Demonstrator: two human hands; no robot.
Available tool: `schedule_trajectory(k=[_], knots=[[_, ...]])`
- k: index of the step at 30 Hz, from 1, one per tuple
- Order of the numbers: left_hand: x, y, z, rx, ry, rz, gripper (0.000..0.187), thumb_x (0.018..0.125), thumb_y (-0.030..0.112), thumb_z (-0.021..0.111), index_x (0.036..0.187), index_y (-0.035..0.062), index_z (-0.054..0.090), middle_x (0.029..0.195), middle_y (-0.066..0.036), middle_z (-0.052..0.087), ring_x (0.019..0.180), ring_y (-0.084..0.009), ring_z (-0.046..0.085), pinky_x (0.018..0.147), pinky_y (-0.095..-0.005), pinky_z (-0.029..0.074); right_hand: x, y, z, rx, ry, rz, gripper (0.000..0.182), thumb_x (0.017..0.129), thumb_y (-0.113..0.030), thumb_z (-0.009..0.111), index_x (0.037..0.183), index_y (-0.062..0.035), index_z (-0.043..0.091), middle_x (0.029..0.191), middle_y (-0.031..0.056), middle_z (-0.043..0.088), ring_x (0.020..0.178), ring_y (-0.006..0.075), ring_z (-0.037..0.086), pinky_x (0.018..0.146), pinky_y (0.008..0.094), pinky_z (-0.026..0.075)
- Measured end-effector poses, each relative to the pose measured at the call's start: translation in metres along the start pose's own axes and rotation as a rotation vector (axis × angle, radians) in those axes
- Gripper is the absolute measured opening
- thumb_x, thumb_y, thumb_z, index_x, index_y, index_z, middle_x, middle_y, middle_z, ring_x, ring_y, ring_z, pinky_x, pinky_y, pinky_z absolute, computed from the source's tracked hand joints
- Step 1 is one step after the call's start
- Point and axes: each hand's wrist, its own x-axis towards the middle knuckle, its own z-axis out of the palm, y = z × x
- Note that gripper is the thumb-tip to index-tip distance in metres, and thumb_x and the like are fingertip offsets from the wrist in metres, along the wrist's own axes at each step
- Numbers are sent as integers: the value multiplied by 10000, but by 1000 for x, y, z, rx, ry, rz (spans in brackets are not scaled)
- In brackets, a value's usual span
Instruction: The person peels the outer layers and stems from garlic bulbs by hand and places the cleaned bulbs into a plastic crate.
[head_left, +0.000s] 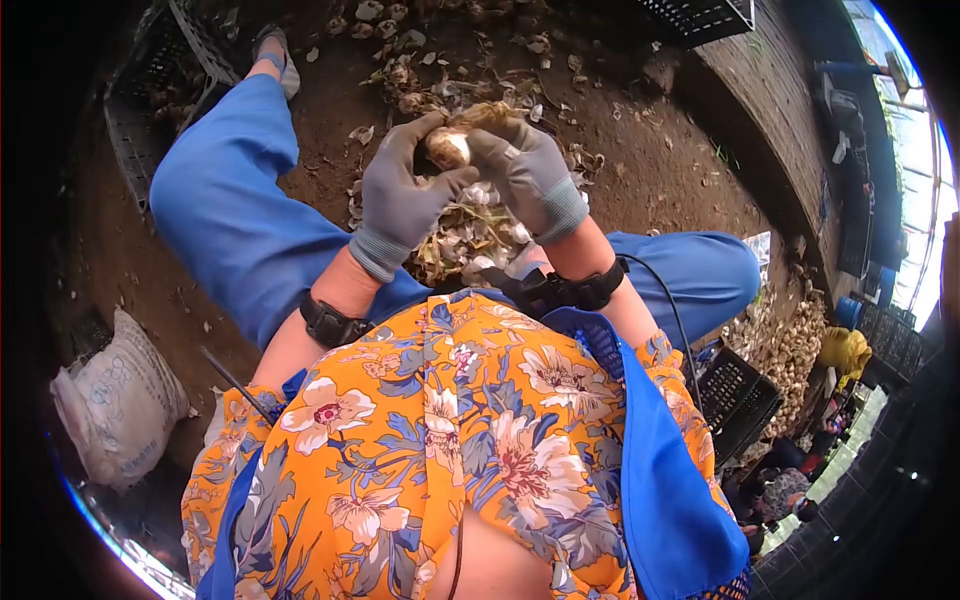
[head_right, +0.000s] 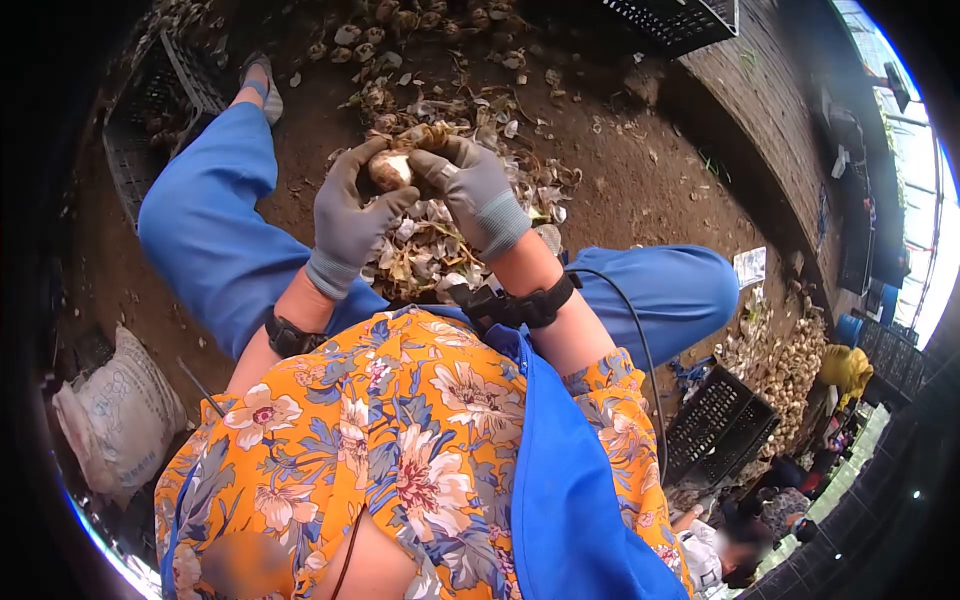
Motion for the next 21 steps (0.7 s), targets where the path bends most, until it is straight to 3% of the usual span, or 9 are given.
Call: schedule_trajectory(k=[3,5,7,9,11,12,16,19,21], knots=[[0,9,-1,-280,-62,-186,512,782,83,735,1210,-55,489,1075,-125,589,967,-163,580,852,-286,488,-7,-8,-4,43,9,51,149,897,-95,621,1009,5,619,909,39,661,806,101,620,744,238,509],[0,13,0,-358,-111,-264,467,830,125,695,1209,-49,485,1068,-128,593,936,-171,589,825,-281,496,-9,-13,-5,-253,-34,-84,134,886,-65,622,1003,0,621,906,32,658,798,90,605,740,231,495],[1,11,3,-857,-31,-626,368,906,287,524,1148,10,521,1005,-136,613,778,-187,579,648,-247,463,-11,-15,-4,-491,2,-181,133,888,-59,608,1009,-4,618,924,25,645,808,85,586,747,222,478],[4,6,3,-1105,14,-808,385,944,368,438,1118,40,539,973,-140,623,700,-195,574,559,-231,446,-8,-11,-10,-1070,75,-615,163,899,-66,595,1041,12,601,955,30,631,853,88,577,774,226,475],[8,-4,-4,-1410,-357,-873,373,939,378,448,1123,68,544,918,-116,626,664,-179,577,495,-247,417,-10,-9,-6,-694,77,-370,175,901,-65,594,1057,13,595,974,36,631,874,93,578,787,229,475],[10,-7,-4,-1384,-411,-899,417,940,433,447,1137,75,531,897,-92,617,639,-165,573,462,-239,390,-11,-8,-4,-317,77,-127,187,902,-63,592,1073,14,588,992,42,630,895,98,580,800,231,475],[1,-10,-2,-956,-317,-806,434,934,451,478,1130,66,526,906,-81,616,703,-159,596,532,-236,448,-8,5,-13,16,-55,-13,193,919,-106,586,1083,-5,600,960,35,639,799,90,597,730,228,498],[3,-8,2,-134,-165,-391,404,882,278,641,1130,-13,512,1011,-73,608,880,-135,604,777,-265,506,-8,8,-17,-188,-33,43,176,908,-83,589,1061,-1,615,906,23,651,763,88,605,686,229,508],[2,-8,-3,-286,-183,-488,470,855,241,676,1181,-38,484,1051,-80,603,884,-140,606,792,-273,508,2,16,-23,-224,-18,-13,142,885,-37,592,1019,-9,632,872,18,661,758,93,609,674,228,509]])
